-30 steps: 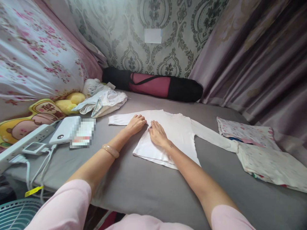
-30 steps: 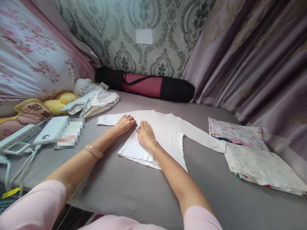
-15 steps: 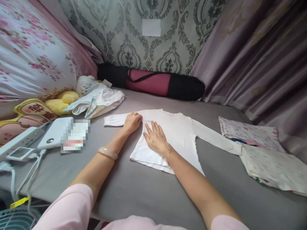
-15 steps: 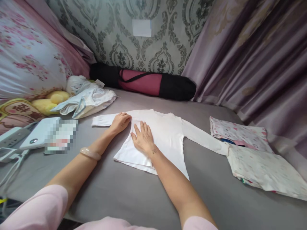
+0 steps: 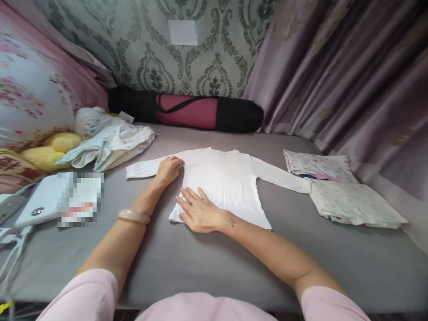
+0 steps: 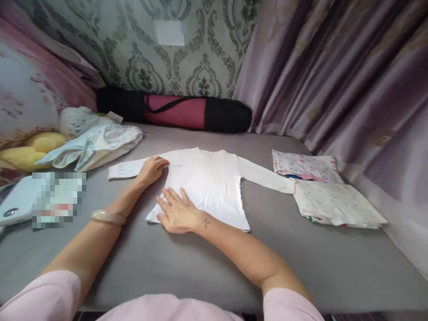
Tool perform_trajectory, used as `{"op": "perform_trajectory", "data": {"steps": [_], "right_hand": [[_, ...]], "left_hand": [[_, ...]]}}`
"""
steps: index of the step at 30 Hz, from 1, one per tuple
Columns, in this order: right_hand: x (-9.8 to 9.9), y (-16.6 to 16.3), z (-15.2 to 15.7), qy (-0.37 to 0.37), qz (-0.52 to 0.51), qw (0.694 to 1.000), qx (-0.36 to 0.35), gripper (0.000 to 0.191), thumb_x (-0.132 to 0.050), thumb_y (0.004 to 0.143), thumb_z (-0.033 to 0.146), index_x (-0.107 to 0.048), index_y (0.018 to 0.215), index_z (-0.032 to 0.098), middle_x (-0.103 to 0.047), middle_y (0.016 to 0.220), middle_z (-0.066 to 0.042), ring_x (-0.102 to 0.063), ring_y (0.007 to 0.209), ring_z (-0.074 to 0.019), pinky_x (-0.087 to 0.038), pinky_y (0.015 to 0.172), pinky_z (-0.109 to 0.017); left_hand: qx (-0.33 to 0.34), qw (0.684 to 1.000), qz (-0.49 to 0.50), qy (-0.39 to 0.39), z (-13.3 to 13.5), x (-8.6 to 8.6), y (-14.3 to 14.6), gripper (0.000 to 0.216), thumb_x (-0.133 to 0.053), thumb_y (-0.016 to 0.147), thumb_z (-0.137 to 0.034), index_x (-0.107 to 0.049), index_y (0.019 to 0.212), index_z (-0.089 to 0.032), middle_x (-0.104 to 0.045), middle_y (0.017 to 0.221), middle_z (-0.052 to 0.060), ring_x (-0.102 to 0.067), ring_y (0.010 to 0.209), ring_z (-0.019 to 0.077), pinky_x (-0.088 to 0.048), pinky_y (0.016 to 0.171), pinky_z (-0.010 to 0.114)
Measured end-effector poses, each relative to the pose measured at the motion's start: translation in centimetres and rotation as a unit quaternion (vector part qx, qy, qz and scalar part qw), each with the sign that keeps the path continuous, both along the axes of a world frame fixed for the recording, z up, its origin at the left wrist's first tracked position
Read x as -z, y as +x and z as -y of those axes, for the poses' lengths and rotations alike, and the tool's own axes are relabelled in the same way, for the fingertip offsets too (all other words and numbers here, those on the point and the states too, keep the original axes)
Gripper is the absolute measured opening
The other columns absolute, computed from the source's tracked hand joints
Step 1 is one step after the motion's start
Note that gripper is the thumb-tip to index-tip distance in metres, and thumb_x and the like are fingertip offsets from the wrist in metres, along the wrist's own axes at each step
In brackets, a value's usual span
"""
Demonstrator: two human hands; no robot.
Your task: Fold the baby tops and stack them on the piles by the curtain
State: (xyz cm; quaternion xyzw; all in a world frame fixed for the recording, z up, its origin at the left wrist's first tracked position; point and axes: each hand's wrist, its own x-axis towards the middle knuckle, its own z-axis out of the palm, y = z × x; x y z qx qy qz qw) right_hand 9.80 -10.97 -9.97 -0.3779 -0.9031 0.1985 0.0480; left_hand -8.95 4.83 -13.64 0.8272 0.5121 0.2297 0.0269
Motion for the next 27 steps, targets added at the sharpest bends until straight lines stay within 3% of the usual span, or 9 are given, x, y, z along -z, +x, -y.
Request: {"op": "perform_trajectory", "data": {"steps": [5,7,9,11,13,16,18,23,27], "right_hand": [[-1.8,1.3,4.9,-0.058,-0.044,0.995,-0.071,0.065,-0.039,0.099,0.047,-0.035,0.149,0.006,-0.021,0.160,-0.021,-0.013,0.150,-0.0315,-0.008,0.121,-0.054],[-2.8,3.0,6.4,-0.103,-0.087,0.983,-0.121,0.055,-0.042,0.099,0.043,-0.048,0.143,0.010,-0.032,0.157,-0.018,-0.022,0.148,-0.0290,-0.014,0.121,-0.048],[-3.8,5.8,7.2,-0.150,-0.158,0.964,-0.151,0.042,-0.044,0.100,0.035,-0.057,0.135,0.015,-0.050,0.147,-0.012,-0.040,0.140,-0.0201,-0.026,0.117,-0.033],[-4.3,9.5,7.1,-0.165,-0.232,0.956,-0.076,0.034,-0.048,0.098,0.029,-0.064,0.126,0.020,-0.063,0.134,-0.005,-0.056,0.125,-0.0131,-0.039,0.105,-0.021],[-4.2,13.8,6.0,-0.125,-0.262,0.950,0.116,0.026,-0.051,0.095,0.027,-0.071,0.111,0.020,-0.073,0.113,-0.004,-0.067,0.104,-0.0136,-0.047,0.091,-0.022],[-3.4,19.8,3.2,-0.009,-0.191,0.919,0.344,0.021,-0.052,0.093,0.022,-0.073,0.098,0.019,-0.075,0.098,-0.003,-0.068,0.089,-0.0160,-0.048,0.080,-0.026],[-2.7,22.4,1.1,0.058,-0.121,0.896,0.424,0.021,-0.052,0.093,0.020,-0.072,0.097,0.019,-0.074,0.099,-0.005,-0.066,0.091,-0.0178,-0.047,0.082,-0.028],[-1.1,23.5,-2.5,0.106,0.020,0.890,0.443,0.022,-0.054,0.092,0.019,-0.069,0.107,0.020,-0.066,0.115,-0.009,-0.060,0.107,-0.0214,-0.045,0.086,-0.029],[-0.5,22.5,-3.4,0.117,0.091,0.893,0.425,0.028,-0.043,0.097,0.020,-0.066,0.112,0.019,-0.062,0.119,-0.011,-0.057,0.110,-0.0226,-0.045,0.085,-0.031]], "left_hand": [[0.021,1.000,-0.011,0.018,-0.2,0.4,-0.7,0.037,-0.035,0.088,-0.020,-0.068,0.105,-0.017,-0.068,0.107,0.011,-0.060,0.099,0.0244,-0.046,0.093,0.037],[0.030,0.999,-0.016,0.039,0.0,0.2,-0.9,0.038,-0.034,0.089,-0.020,-0.065,0.109,-0.016,-0.067,0.109,0.010,-0.060,0.101,0.0238,-0.045,0.093,0.036],[0.030,0.997,-0.018,0.063,0.4,-0.5,-1.0,0.037,-0.034,0.090,-0.024,-0.063,0.113,-0.016,-0.065,0.114,0.010,-0.060,0.101,0.0237,-0.045,0.095,0.037],[0.023,0.997,-0.014,0.077,0.8,-1.5,-0.7,0.037,-0.036,0.091,-0.029,-0.061,0.115,-0.016,-0.064,0.115,0.011,-0.061,0.098,0.0242,-0.045,0.095,0.039],[0.035,0.997,-0.010,0.070,1.2,-2.8,0.3,0.036,-0.037,0.092,-0.033,-0.062,0.112,-0.017,-0.065,0.111,0.011,-0.062,0.094,0.0248,-0.045,0.094,0.042],[0.118,0.993,-0.009,0.017,1.9,-4.8,3.6,0.032,-0.040,0.092,-0.036,-0.064,0.105,-0.019,-0.068,0.106,0.010,-0.063,0.094,0.0246,-0.048,0.091,0.041],[0.191,0.981,-0.002,-0.024,2.6,-5.8,6.9,0.032,-0.041,0.093,-0.036,-0.065,0.103,-0.019,-0.069,0.104,0.010,-0.064,0.095,0.0237,-0.050,0.090,0.039],[0.349,0.934,0.012,-0.082,5.8,-6.0,16.8,0.030,-0.039,0.096,-0.030,-0.066,0.101,-0.018,-0.069,0.105,0.010,-0.064,0.099,0.0215,-0.050,0.092,0.037],[0.344,0.936,0.040,-0.059,7.8,-3.0,21.8,0.030,-0.041,0.096,-0.027,-0.060,0.114,-0.015,-0.065,0.117,0.016,-0.060,0.112,0.0248,-0.049,0.099,0.042]]}}
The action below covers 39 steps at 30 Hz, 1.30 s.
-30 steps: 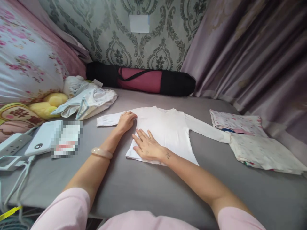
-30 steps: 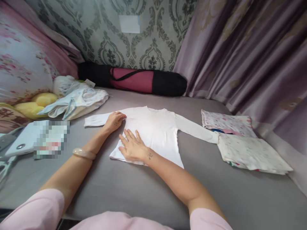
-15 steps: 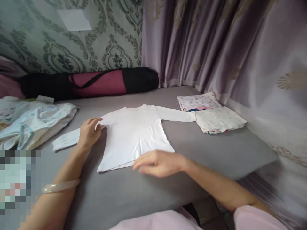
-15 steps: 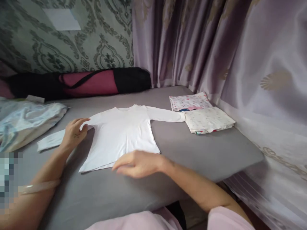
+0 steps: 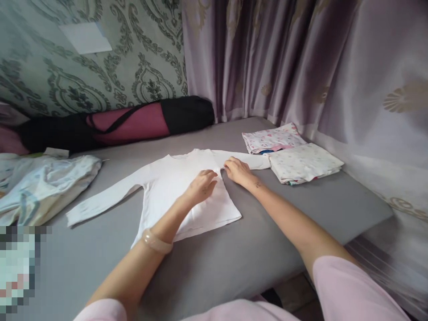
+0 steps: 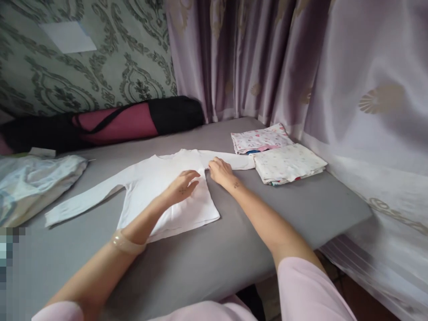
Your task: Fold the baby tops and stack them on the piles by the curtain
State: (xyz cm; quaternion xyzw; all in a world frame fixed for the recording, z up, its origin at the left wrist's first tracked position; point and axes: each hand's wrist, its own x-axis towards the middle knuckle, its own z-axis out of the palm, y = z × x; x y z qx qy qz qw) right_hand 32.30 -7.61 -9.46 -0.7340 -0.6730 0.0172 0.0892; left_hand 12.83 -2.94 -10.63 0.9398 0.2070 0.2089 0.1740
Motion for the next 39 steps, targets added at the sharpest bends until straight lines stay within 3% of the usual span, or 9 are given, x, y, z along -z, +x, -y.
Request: {"op": "perform_trajectory", "data": {"steps": [3,6,12,17,24,33,39], "right_hand": [[-0.1,-0.1,-0.2,-0.015,0.047,0.999,-0.022,0.032,-0.037,0.098,0.017,-0.065,0.113,0.019,-0.060,0.120,-0.013,-0.055,0.111,-0.0238,-0.043,0.087,-0.032],[-0.4,0.3,-0.5,-0.010,0.093,0.993,-0.065,0.034,-0.034,0.097,0.011,-0.063,0.114,0.016,-0.058,0.121,-0.015,-0.053,0.112,-0.0254,-0.041,0.088,-0.034],[-0.2,1.1,-1.4,-0.004,0.151,0.981,-0.120,0.034,-0.032,0.097,0.009,-0.063,0.111,0.014,-0.059,0.118,-0.016,-0.052,0.108,-0.0266,-0.038,0.090,-0.036],[0.7,1.5,-1.5,0.001,0.132,0.986,-0.097,0.033,-0.034,0.097,0.009,-0.062,0.113,0.015,-0.058,0.118,-0.014,-0.052,0.105,-0.0243,-0.039,0.087,-0.034],[1.1,1.6,-1.5,0.009,0.108,0.991,-0.081,0.033,-0.034,0.097,0.009,-0.061,0.115,0.017,-0.058,0.118,-0.012,-0.052,0.106,-0.0228,-0.039,0.086,-0.031],[0.3,1.0,-0.1,-0.004,0.096,0.992,-0.078,0.039,-0.033,0.095,0.007,-0.062,0.120,0.016,-0.058,0.121,-0.014,-0.051,0.110,-0.0232,-0.040,0.093,-0.033],[-0.2,2.0,1.8,-0.013,0.005,0.995,-0.098,0.039,-0.038,0.096,0.010,-0.064,0.123,0.019,-0.063,0.126,-0.009,-0.054,0.116,-0.0194,-0.040,0.099,-0.030]], "left_hand": [[-0.034,0.999,-0.020,0.027,0.9,2.2,1.2,0.043,-0.042,0.096,-0.036,-0.052,0.129,-0.012,-0.057,0.133,0.019,-0.048,0.132,0.0298,-0.041,0.109,0.049],[-0.049,0.994,-0.085,0.042,1.7,2.9,1.1,0.061,-0.038,0.097,-0.048,-0.042,0.141,-0.006,-0.043,0.149,0.023,-0.031,0.144,0.0342,-0.031,0.116,0.051],[-0.031,0.982,-0.168,0.077,2.9,2.0,0.4,0.070,-0.025,0.100,-0.054,-0.034,0.149,-0.006,-0.028,0.158,0.021,-0.021,0.148,0.0352,-0.022,0.118,0.053],[0.001,0.981,-0.165,0.099,4.1,1.8,0.3,0.071,-0.017,0.101,-0.054,-0.032,0.149,-0.005,-0.029,0.157,0.022,-0.020,0.148,0.0327,-0.021,0.118,0.056],[0.027,0.985,-0.159,0.058,7.0,1.6,0.5,0.081,-0.017,0.098,-0.062,-0.032,0.148,0.001,-0.027,0.156,0.028,-0.016,0.148,0.0345,-0.020,0.119,0.052],[0.101,0.986,-0.133,0.019,12.2,1.0,0.8,0.084,-0.021,0.095,-0.066,-0.029,0.150,-0.004,-0.025,0.157,0.024,-0.018,0.148,0.0333,-0.020,0.120,0.049],[0.242,0.963,-0.122,-0.011,15.5,-1.2,0.3,0.081,-0.029,0.096,-0.064,-0.033,0.149,-0.003,-0.027,0.156,0.024,-0.022,0.147,0.0330,-0.020,0.121,0.046]]}}
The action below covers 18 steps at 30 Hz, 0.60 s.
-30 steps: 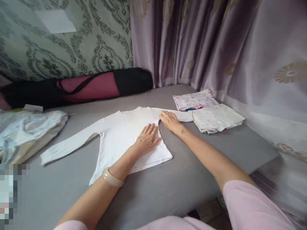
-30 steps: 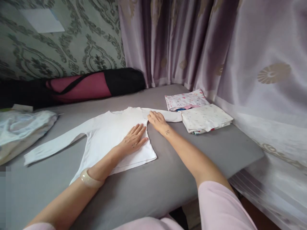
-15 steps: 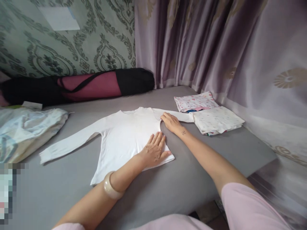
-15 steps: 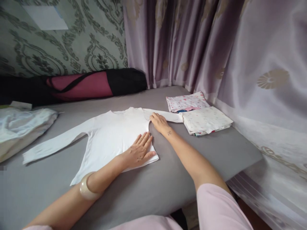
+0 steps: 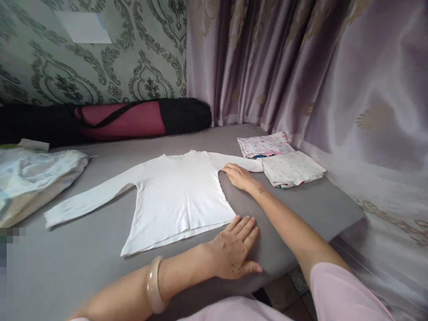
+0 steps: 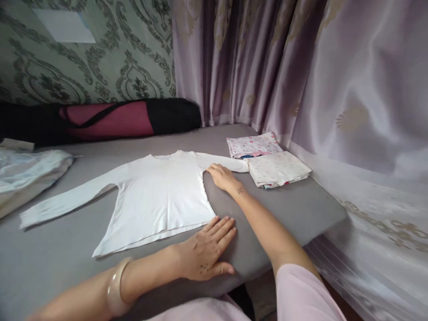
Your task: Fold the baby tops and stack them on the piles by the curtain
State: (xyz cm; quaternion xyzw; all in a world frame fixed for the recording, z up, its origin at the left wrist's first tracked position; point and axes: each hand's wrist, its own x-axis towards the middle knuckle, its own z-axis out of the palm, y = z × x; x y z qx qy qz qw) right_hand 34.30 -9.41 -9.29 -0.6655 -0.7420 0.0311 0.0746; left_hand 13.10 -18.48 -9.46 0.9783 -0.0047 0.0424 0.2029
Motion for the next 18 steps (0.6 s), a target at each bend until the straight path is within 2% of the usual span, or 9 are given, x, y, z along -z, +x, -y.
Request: {"op": "perform_trajectory", "data": {"steps": [2,4,6,9,13,15,18], "right_hand": [[-0.3,1.4,0.4,-0.003,-0.059,0.998,0.032,0.034,-0.043,0.096,0.018,-0.068,0.119,0.023,-0.067,0.122,-0.005,-0.059,0.113,-0.0186,-0.043,0.096,-0.029],[-0.8,3.4,0.7,0.017,-0.095,0.990,0.104,0.033,-0.045,0.096,0.022,-0.069,0.118,0.024,-0.071,0.117,-0.004,-0.062,0.107,-0.0188,-0.046,0.093,-0.029],[-1.4,5.7,1.0,0.057,-0.085,0.975,0.197,0.035,-0.043,0.095,0.021,-0.069,0.119,0.022,-0.071,0.116,-0.005,-0.063,0.105,-0.0196,-0.046,0.091,-0.029],[-2.2,9.0,1.3,0.098,-0.014,0.948,0.302,0.036,-0.042,0.093,0.018,-0.071,0.115,0.017,-0.069,0.118,-0.010,-0.060,0.108,-0.0216,-0.044,0.092,-0.030],[-2.3,10.9,1.6,0.079,0.046,0.945,0.315,0.032,-0.045,0.094,0.020,-0.073,0.109,0.018,-0.066,0.121,-0.011,-0.054,0.113,-0.0245,-0.039,0.094,-0.032],[-2.0,10.7,1.4,0.056,0.070,0.951,0.297,0.032,-0.044,0.096,0.022,-0.073,0.109,0.019,-0.064,0.123,-0.011,-0.051,0.115,-0.0257,-0.036,0.095,-0.035],[-1.3,9.9,0.9,0.023,0.116,0.958,0.263,0.032,-0.046,0.095,0.022,-0.071,0.114,0.021,-0.060,0.127,-0.012,-0.045,0.120,-0.0277,-0.032,0.098,-0.039]], "left_hand": [[0.054,0.998,0.025,-0.031,0.6,-0.9,0.1,0.074,-0.033,0.096,-0.062,-0.039,0.146,-0.007,-0.036,0.154,0.022,-0.031,0.145,0.0304,-0.025,0.120,0.042],[0.071,0.994,0.059,-0.052,0.7,-1.6,0.4,0.064,-0.036,0.097,-0.057,-0.045,0.141,-0.011,-0.047,0.148,0.018,-0.041,0.140,0.0279,-0.030,0.118,0.040],[0.025,0.995,0.083,-0.044,0.1,-2.1,0.7,0.050,-0.039,0.098,-0.048,-0.050,0.135,-0.015,-0.054,0.142,0.016,-0.048,0.134,0.0272,-0.035,0.116,0.042],[-0.105,0.993,0.056,0.020,-1.8,-2.3,0.6,0.036,-0.038,0.096,-0.027,-0.054,0.126,-0.016,-0.059,0.134,0.018,-0.053,0.128,0.0291,-0.042,0.108,0.045],[-0.221,0.968,-0.031,0.118,-4.5,-1.4,-0.4,0.040,-0.042,0.088,-0.016,-0.052,0.127,-0.011,-0.056,0.134,0.022,-0.051,0.128,0.0341,-0.047,0.100,0.048],[-0.247,0.957,-0.060,0.142,-5.2,-1.0,-0.8,0.039,-0.044,0.086,-0.016,-0.053,0.124,-0.014,-0.055,0.133,0.021,-0.052,0.124,0.0350,-0.053,0.091,0.048],[-0.250,0.954,-0.086,0.145,-5.4,-1.2,-1.0,0.028,-0.044,0.087,-0.017,-0.059,0.112,-0.018,-0.059,0.120,0.019,-0.058,0.109,0.0320,-0.057,0.073,0.041]]}}
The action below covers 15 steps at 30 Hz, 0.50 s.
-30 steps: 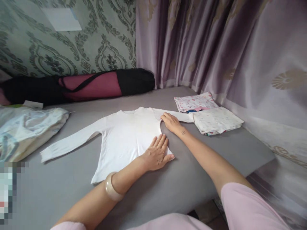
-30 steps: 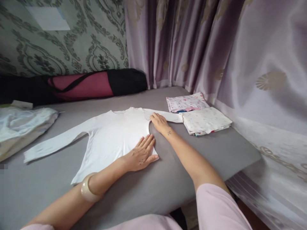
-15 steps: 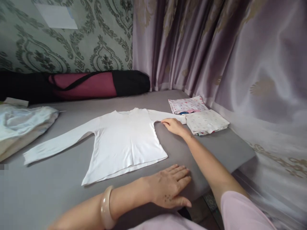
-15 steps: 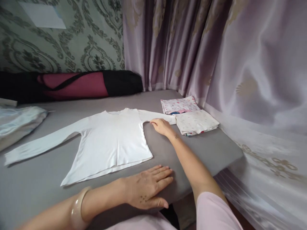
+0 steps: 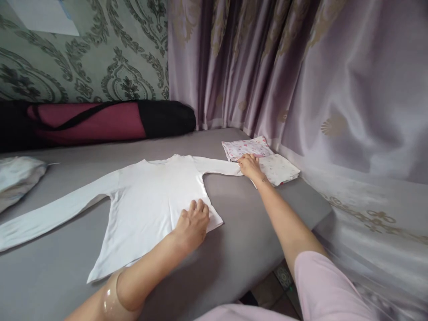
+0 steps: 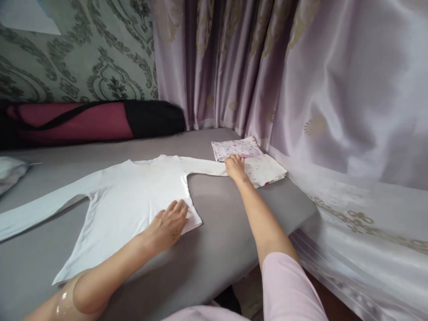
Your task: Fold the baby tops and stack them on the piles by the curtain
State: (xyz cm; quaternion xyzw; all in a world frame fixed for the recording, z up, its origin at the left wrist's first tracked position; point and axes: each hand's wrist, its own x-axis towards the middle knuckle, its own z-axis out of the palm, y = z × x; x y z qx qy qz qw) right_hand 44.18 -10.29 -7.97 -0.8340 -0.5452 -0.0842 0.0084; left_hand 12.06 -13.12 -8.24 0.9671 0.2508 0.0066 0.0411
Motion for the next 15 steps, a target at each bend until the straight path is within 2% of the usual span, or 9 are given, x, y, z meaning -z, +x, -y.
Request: {"op": "perform_trajectory", "data": {"steps": [4,8,12,15], "right_hand": [[0.4,-1.1,-1.0,-0.060,0.027,0.998,0.015,0.034,-0.051,0.091,0.020,-0.069,0.118,0.017,-0.056,0.129,-0.018,-0.041,0.121,-0.0327,-0.029,0.099,-0.046],[0.0,-1.8,-2.1,-0.080,0.019,0.995,0.061,0.036,-0.054,0.086,0.016,-0.069,0.119,0.017,-0.056,0.130,-0.019,-0.041,0.123,-0.0340,-0.030,0.099,-0.047],[-0.9,-1.8,-2.7,-0.045,-0.003,0.996,0.072,0.031,-0.057,0.080,0.012,-0.074,0.106,0.017,-0.061,0.121,-0.016,-0.047,0.119,-0.0310,-0.034,0.097,-0.042],[-1.7,-1.1,-3.1,0.041,-0.124,0.989,0.069,0.027,-0.059,0.076,0.017,-0.074,0.098,0.016,-0.069,0.100,-0.011,-0.059,0.097,-0.0250,-0.041,0.084,-0.034]], "left_hand": [[0.006,0.999,-0.023,-0.025,0.2,-0.8,0.1,0.025,-0.043,0.091,-0.021,-0.061,0.108,-0.017,-0.059,0.115,0.018,-0.057,0.107,0.0322,-0.056,0.068,0.039],[0.016,0.999,-0.025,-0.035,0.0,-1.0,0.1,0.034,-0.044,0.093,-0.029,-0.056,0.124,-0.020,-0.056,0.129,0.019,-0.054,0.117,0.0341,-0.055,0.074,0.040],[0.016,0.998,-0.059,-0.015,0.1,-1.0,0.2,0.043,-0.045,0.093,-0.028,-0.051,0.135,-0.023,-0.051,0.138,0.020,-0.050,0.124,0.0367,-0.055,0.077,0.044],[0.013,0.998,-0.061,-0.011,0.4,-1.0,0.2,0.044,-0.043,0.095,-0.028,-0.050,0.137,-0.022,-0.050,0.140,0.021,-0.048,0.126,0.0372,-0.054,0.080,0.045]]}}
